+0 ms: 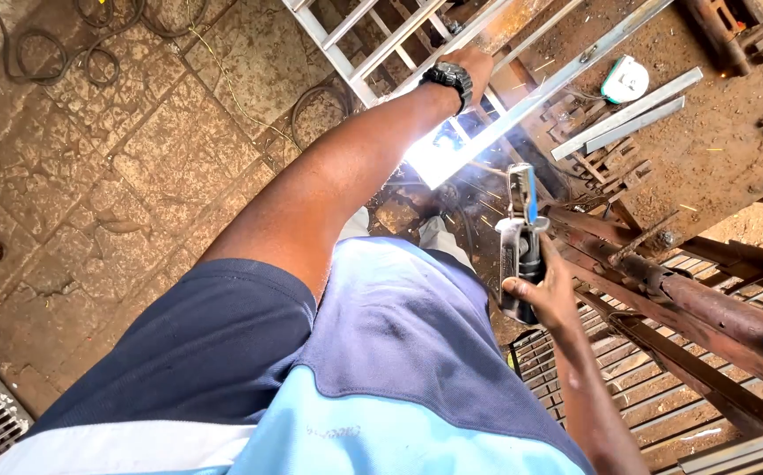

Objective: The recorder uses a manual arc welder to join metal bars of a gate frame.

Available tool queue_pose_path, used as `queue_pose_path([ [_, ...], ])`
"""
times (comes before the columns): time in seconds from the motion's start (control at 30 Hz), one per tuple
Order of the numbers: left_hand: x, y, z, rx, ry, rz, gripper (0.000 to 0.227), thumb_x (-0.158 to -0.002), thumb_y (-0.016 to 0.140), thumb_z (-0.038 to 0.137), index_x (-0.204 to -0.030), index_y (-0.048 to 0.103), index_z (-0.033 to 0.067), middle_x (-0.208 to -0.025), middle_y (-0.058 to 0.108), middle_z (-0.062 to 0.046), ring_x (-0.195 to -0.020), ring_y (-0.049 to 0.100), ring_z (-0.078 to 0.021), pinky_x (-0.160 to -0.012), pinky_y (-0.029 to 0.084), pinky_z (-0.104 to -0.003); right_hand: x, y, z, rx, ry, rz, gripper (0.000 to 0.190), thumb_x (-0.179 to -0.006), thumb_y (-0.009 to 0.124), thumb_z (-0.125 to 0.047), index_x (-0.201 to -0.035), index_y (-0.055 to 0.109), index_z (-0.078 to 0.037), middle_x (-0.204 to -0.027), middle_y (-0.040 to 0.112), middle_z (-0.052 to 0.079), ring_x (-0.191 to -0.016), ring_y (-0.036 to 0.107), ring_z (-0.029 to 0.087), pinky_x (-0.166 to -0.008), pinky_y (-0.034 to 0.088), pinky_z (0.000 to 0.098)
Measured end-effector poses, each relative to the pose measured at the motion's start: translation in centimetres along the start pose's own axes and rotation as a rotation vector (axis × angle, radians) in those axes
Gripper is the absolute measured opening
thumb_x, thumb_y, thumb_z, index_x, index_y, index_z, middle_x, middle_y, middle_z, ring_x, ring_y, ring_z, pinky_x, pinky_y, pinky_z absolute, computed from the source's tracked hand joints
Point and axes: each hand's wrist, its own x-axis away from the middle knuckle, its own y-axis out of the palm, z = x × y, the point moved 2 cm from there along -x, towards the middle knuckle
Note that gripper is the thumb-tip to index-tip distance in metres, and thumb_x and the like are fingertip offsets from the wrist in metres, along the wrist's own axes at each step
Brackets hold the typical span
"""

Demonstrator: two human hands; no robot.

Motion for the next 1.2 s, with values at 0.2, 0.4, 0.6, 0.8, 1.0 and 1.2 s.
queue_pose_path([
  [0.2,-1.2,1.3,-0.4,-0.081,0.025,0.079,0.023,-0.084,0.075,0.004,-0.106,0.073,0.0011,-0.113,0.070,-0.021,-0.106,0.070,-0.0342,-0.088,0.058,-0.045,1.2,-0.2,1.1,0.047,-0.124,0.179,0.130,-0.055,0.088,-0.042,-0.159,0.029,0.009,-0.140,0.057,0.030,-0.131,0.059,0.036,-0.114,0.045,0.0495],
  [0.4,-0.9,1.0,-0.1,-0.117,-0.005,-0.022,0.027,-0.090,0.071,0.003,-0.117,0.068,-0.0011,-0.113,0.068,-0.019,-0.103,0.071,-0.0288,-0.086,0.061,-0.044,1.3,-0.3,2.4,0.168,-0.098,0.181,0.138,-0.056,0.093,-0.046,-0.159,0.022,0.012,-0.150,0.045,0.034,-0.138,0.051,0.036,-0.115,0.041,0.0486],
  [0.6,-1.1,1.1,-0.1,-0.085,-0.017,0.018,0.031,-0.087,0.071,0.003,-0.118,0.065,-0.0004,-0.113,0.068,-0.019,-0.103,0.069,-0.0289,-0.087,0.060,-0.043,1.7,0.7,0.6,0.178,-0.123,0.150,0.132,-0.055,0.093,-0.044,-0.158,0.029,0.010,-0.142,0.057,0.028,-0.131,0.059,0.032,-0.111,0.047,0.0416],
  [0.8,-0.7,0.7,-0.1,-0.090,-0.035,-0.037,0.026,-0.091,0.069,0.003,-0.116,0.067,-0.0018,-0.113,0.068,-0.019,-0.103,0.070,-0.0286,-0.088,0.061,-0.041,2.4,1.6,-1.4,0.179,-0.091,0.175,0.120,-0.057,0.090,-0.032,-0.157,0.034,0.005,-0.130,0.065,0.023,-0.117,0.067,0.028,-0.104,0.053,0.0418],
  [1.0,-0.9,0.2,-1.0,-0.058,-0.004,-0.054,0.020,-0.092,0.069,0.005,-0.112,0.067,-0.0010,-0.106,0.070,-0.017,-0.088,0.072,-0.0226,-0.076,0.063,-0.037,2.7,2.0,-1.8,0.092,-0.112,0.189,0.116,-0.058,0.087,-0.030,-0.158,0.036,0.000,-0.121,0.067,0.017,-0.107,0.068,0.025,-0.097,0.056,0.0388],
  [1.2,-0.8,-6.3,-5.9,-0.079,0.103,-0.044,0.044,-0.096,0.074,0.043,-0.101,0.073,-0.0006,-0.092,0.068,-0.013,-0.074,0.061,-0.0180,-0.063,0.053,-0.035,3.3,1.4,-1.1,0.133,-0.216,0.201,0.115,-0.060,0.089,-0.032,-0.155,0.038,0.007,-0.134,0.063,0.021,-0.121,0.064,0.028,-0.105,0.051,0.0395],
])
